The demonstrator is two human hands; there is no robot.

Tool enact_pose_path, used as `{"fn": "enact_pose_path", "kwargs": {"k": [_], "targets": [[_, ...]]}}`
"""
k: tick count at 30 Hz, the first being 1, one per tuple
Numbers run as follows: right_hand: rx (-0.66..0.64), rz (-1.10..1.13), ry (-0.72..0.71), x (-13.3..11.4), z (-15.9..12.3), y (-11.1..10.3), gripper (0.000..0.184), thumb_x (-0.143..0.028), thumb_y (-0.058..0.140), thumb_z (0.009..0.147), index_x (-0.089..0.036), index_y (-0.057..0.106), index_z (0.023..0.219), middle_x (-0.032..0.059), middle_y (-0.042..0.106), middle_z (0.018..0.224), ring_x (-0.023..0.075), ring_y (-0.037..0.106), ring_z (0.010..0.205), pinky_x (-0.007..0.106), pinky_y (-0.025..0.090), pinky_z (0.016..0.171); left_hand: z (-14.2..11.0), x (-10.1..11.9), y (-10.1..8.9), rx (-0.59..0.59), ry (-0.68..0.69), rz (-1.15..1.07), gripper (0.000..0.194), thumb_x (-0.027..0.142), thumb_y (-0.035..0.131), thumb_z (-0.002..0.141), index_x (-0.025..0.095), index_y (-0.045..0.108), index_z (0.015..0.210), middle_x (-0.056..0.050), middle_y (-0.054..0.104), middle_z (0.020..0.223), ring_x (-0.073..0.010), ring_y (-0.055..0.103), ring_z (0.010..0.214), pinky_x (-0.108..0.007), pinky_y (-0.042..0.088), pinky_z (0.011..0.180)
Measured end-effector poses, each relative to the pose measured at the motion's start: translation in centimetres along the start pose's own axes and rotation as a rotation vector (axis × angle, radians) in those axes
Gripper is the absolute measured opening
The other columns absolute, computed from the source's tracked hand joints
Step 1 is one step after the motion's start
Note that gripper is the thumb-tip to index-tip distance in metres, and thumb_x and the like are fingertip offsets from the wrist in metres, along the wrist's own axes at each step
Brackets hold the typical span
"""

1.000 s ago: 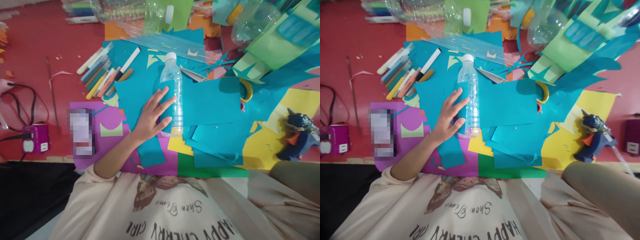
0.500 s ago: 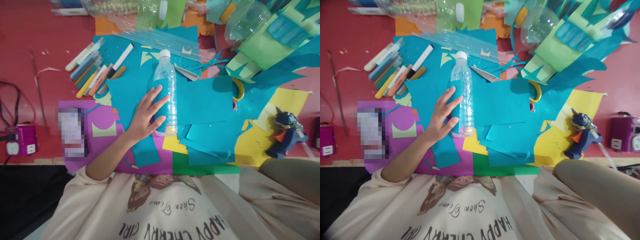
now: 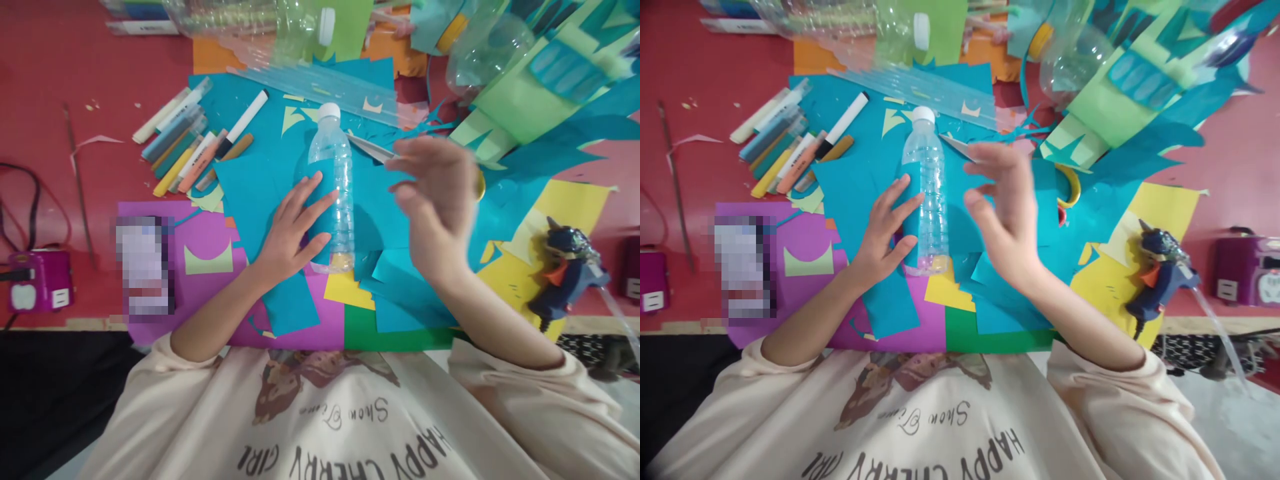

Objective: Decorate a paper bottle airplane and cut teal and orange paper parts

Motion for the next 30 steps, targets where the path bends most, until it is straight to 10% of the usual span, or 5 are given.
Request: {"fn": "enact_pose_path", "kwargs": {"k": [8, 30], "targets": [[-0.092, -0.085, -0.025, 3.5, -1.0, 3.3, 0.058, -0.061, 0.045, 0.095, -0.024, 0.043, 0.140, 0.0104, 0.063, 0.114, 0.0175, 0.061, 0.075, 0.040, 0.059, 0.071, -0.2, -0.1, 0.3, 0.020, -0.113, -0.062, 0.076, 0.066, 0.040, 0.095, 0.033, 0.013, 0.158, -0.009, 0.018, 0.167, -0.0319, 0.023, 0.153, -0.048, 0.033, 0.122], [-0.215, 0.107, 0.021, 2.9, -2.3, 4.2, 0.070, -0.062, 0.051, 0.091, -0.030, 0.036, 0.151, 0.0120, 0.044, 0.145, 0.0199, 0.064, 0.102, 0.041, 0.060, 0.091, -0.1, 0.0, 0.1, 0.142, -0.152, -0.038, 0.072, 0.072, 0.037, 0.091, 0.039, 0.023, 0.153, -0.007, 0.019, 0.165, -0.0329, 0.028, 0.151, -0.051, 0.032, 0.122]]}}
Point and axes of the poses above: each hand's wrist, its own z-axis towards the middle knuckle, its own y-axis out of the palm, x = y × z, the point moved 4 cm from there along z, towards the middle knuckle
